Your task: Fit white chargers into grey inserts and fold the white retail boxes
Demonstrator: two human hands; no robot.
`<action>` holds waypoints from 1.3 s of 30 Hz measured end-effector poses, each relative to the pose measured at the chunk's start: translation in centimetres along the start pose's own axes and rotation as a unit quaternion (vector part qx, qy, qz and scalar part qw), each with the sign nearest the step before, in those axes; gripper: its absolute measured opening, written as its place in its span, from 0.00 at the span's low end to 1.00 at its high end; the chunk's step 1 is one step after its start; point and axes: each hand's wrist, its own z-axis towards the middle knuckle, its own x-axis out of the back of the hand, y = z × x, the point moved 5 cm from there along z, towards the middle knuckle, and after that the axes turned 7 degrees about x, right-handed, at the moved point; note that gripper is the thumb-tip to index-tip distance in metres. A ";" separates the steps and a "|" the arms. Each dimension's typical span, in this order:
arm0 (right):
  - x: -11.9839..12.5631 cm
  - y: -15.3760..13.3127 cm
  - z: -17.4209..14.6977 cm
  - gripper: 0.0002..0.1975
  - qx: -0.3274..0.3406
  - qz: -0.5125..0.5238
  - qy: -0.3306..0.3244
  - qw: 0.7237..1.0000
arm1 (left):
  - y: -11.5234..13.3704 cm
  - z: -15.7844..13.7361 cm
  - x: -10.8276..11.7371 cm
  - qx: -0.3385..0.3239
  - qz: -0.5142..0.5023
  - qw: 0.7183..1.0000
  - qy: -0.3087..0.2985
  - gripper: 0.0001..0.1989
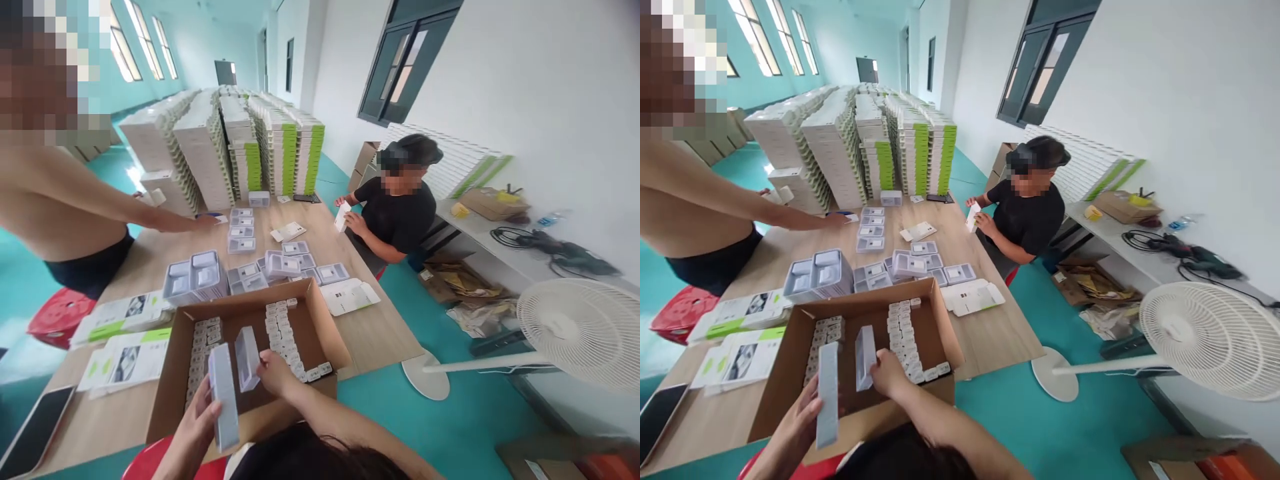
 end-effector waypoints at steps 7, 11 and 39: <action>9.4 3.3 8.0 0.17 -0.026 -0.070 0.167 0.983 | -5.3 -2.0 -1.6 0.074 -0.077 0.993 -0.045 0.46; 10.9 4.5 10.6 0.19 -0.002 -0.067 0.223 0.973 | -6.8 -2.7 -0.8 0.122 -0.120 0.985 -0.022 0.45; 5.8 -10.5 -5.3 0.16 0.088 0.119 0.000 0.989 | 0.5 0.5 -4.2 -0.009 -0.101 0.995 -0.001 0.30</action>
